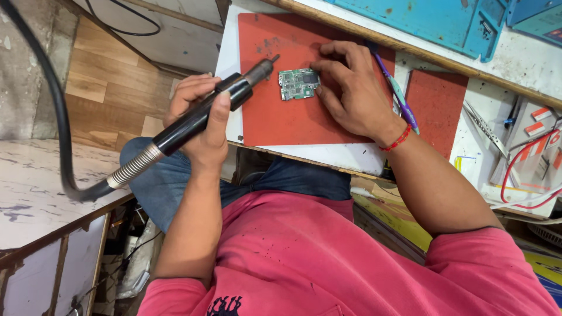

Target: The person uses a hot air gun to apply heat to a small circuit board placed on a red mat. They repeatedly reposition the board and direct the hot air at specific components while holding it steady with their other hand.

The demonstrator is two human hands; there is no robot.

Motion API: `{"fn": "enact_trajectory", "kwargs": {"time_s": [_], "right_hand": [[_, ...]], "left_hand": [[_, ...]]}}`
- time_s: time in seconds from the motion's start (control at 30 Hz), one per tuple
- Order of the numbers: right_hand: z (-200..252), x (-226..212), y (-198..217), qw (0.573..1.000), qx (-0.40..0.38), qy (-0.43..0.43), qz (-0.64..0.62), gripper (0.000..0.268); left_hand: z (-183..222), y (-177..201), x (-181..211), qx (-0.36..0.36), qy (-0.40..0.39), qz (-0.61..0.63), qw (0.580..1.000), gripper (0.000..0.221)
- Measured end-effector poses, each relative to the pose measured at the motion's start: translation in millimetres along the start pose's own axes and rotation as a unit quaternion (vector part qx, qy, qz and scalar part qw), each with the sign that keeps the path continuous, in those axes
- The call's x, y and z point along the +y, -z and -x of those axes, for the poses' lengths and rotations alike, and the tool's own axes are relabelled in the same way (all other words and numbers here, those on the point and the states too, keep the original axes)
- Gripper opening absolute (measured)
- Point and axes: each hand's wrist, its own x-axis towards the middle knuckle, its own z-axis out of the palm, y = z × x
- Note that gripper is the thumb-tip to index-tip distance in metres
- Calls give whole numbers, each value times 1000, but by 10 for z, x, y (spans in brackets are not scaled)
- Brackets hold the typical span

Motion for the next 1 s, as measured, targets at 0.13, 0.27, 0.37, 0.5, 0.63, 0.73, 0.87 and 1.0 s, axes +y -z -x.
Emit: {"fn": "enact_trajectory", "kwargs": {"time_s": [0.13, 0.27, 0.37, 0.5, 0.63, 0.73, 0.87, 1.0], "right_hand": [[-4, 13, 14, 1000, 7, 5, 0, 39], [2, 7, 10, 1000, 0, 4, 0, 37], [3, -6, 29, 1000, -1, 4, -13, 39], [-17, -14, 30, 1000, 7, -4, -11, 38], [22, -4, 5, 1000, 17, -11, -2, 39], [9, -8, 2, 1000, 13, -10, -6, 38], [14, 3, 19, 1000, 7, -11, -13, 38], [29, 48, -13, 1000, 12, -8, -15, 38]], "left_hand": [[-15, 5, 50, -102, -62, -88, 989, 25], [-29, 9, 71, -49, -23, -63, 997, 26], [-63, 2, 73, -122, -50, -55, 990, 31], [-97, -24, 70, -70, -24, -50, 996, 30], [-63, -43, 70, -115, -64, -130, 983, 32], [-65, -43, 105, -28, -20, -128, 991, 31], [-99, -30, 125, -121, -27, -67, 990, 34], [-84, -26, 65, -74, -27, -63, 995, 28]]}}
